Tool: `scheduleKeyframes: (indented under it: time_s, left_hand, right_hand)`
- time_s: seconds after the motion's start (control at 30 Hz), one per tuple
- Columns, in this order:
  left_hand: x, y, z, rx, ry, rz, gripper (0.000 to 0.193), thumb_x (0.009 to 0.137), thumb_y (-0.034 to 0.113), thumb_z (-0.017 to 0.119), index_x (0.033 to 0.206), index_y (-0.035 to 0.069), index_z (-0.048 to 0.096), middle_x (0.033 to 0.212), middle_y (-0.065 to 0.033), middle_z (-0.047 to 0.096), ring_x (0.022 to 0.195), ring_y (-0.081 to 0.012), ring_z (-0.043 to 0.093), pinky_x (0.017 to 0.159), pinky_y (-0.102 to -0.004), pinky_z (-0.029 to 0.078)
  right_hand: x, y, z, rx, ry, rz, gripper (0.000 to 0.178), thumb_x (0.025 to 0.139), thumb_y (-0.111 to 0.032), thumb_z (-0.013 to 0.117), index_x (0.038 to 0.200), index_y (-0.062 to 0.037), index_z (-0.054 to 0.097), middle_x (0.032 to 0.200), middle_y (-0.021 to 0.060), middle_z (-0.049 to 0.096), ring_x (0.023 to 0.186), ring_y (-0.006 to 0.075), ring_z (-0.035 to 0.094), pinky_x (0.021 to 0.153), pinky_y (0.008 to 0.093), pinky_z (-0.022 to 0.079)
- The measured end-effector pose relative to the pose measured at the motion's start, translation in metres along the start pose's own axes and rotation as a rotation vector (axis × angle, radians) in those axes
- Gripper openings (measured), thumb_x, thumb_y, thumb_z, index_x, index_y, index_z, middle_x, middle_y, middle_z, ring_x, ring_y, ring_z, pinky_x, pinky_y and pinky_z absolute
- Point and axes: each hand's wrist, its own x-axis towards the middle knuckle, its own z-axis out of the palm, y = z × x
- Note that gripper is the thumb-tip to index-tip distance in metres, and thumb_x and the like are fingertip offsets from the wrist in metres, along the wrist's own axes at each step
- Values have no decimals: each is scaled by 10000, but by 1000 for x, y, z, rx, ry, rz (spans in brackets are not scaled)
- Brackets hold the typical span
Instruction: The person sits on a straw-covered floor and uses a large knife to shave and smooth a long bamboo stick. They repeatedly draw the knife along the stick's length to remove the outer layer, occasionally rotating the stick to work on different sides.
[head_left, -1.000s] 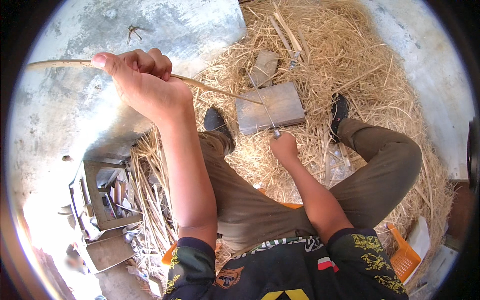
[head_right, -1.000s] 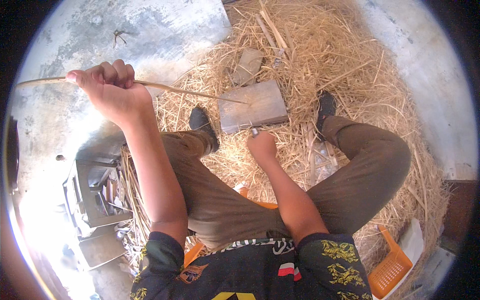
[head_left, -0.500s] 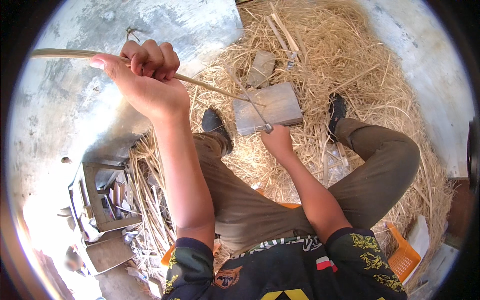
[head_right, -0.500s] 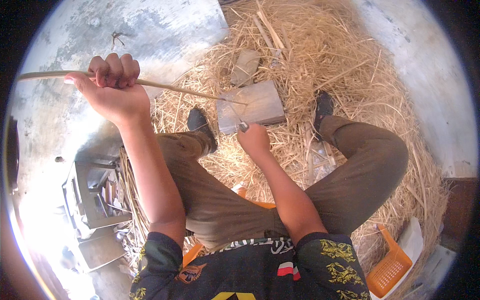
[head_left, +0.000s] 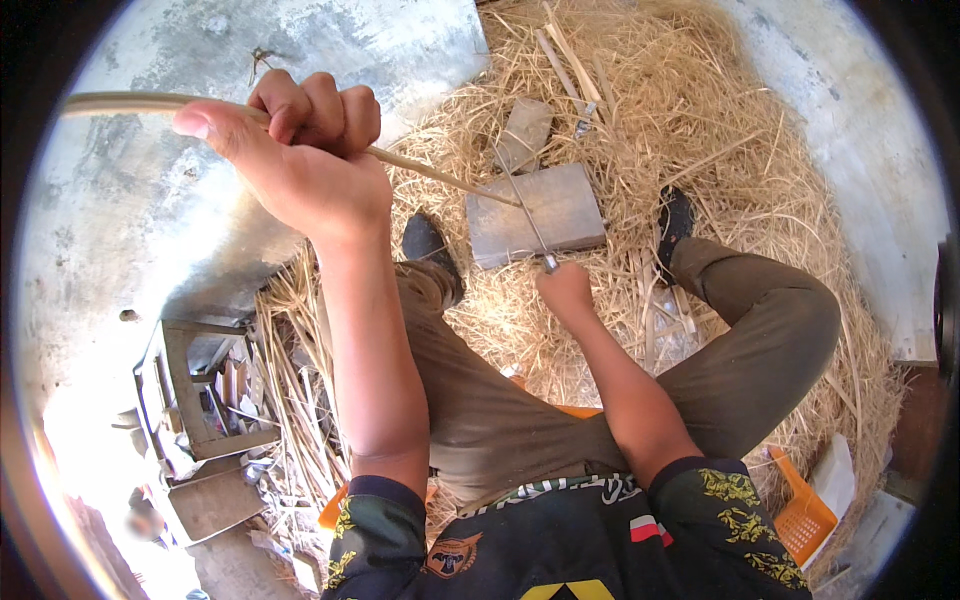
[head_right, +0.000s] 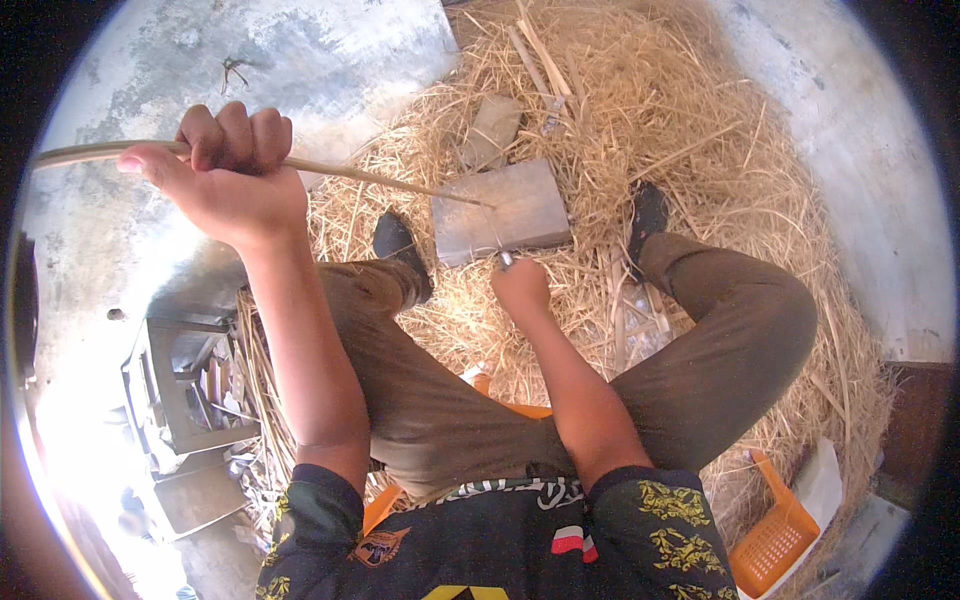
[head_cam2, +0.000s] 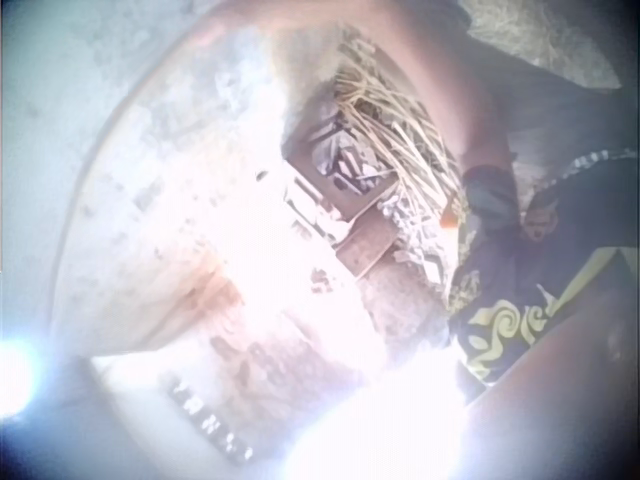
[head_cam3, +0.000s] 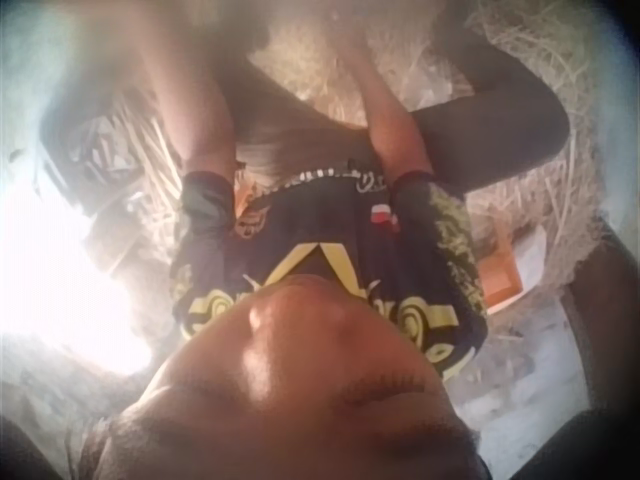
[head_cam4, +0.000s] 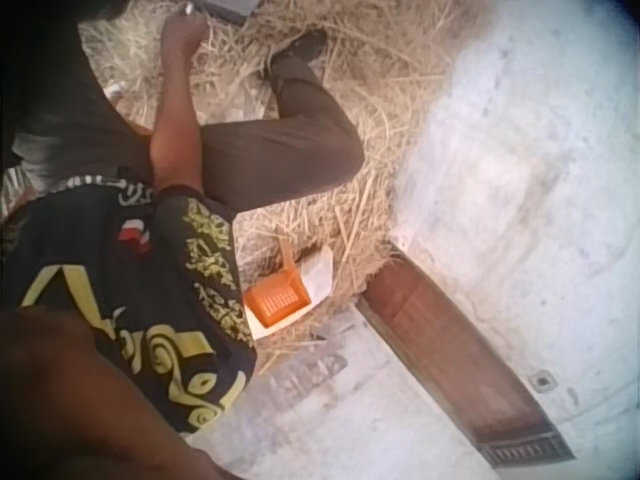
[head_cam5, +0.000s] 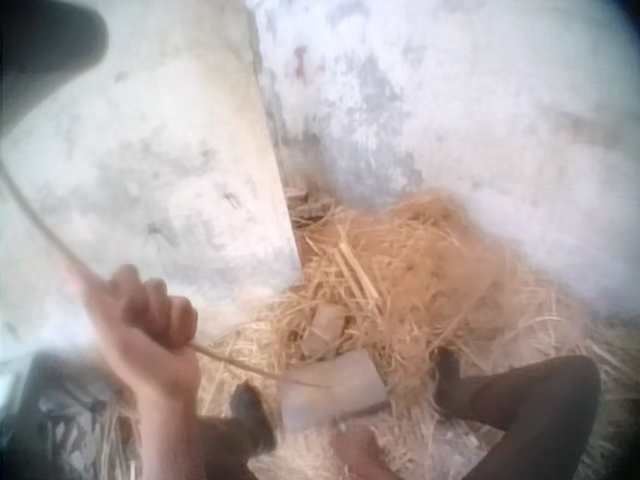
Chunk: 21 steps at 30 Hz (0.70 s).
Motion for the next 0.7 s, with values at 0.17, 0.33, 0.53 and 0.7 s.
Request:
scheduleKeyframes:
  time_s: [0.17, 0.33, 0.53, 0.7]
  left_hand:
    - [-3, 2, 4, 110, 149, 52, 718, 879, 827, 396, 666, 163, 221, 551, 42, 151, 511, -117, 86, 469, -297, 90]
    - [-10, 4, 17, 174, 209, 62, 708, 889, 819, 376, 695, 156, 222, 568, 33, 155, 514, -119, 111, 470, -307, 101]
    - [-8, 3, 10, 188, 224, 81, 701, 902, 808, 361, 700, 154, 209, 587, 28, 160, 513, -122, 136, 472, -306, 125]
    - [-5, 5, 8, 196, 250, 85, 697, 909, 802, 355, 701, 154, 207, 593, 25, 166, 509, -123, 151, 470, -297, 144]
  right_hand:
    - [-22, -48, -13, 102, -78, -137, 288, 823, -261, 670, 923, 3, 726, 886, 209, 726, 816, 376, 710, 739, 457, 549]
    - [2, -7, 5, 69, -48, -21, 299, 808, -251, 667, 910, 25, 717, 874, 216, 721, 807, 383, 705, 739, 455, 544]
    - [-29, -60, -21, 64, -56, -169, 284, 824, -244, 659, 899, 25, 710, 889, 223, 718, 841, 383, 704, 767, 458, 543]
    - [-7, -19, 3, 8, -25, -12, 306, 833, -267, 674, 907, 27, 716, 906, 234, 718, 861, 400, 703, 769, 458, 547]
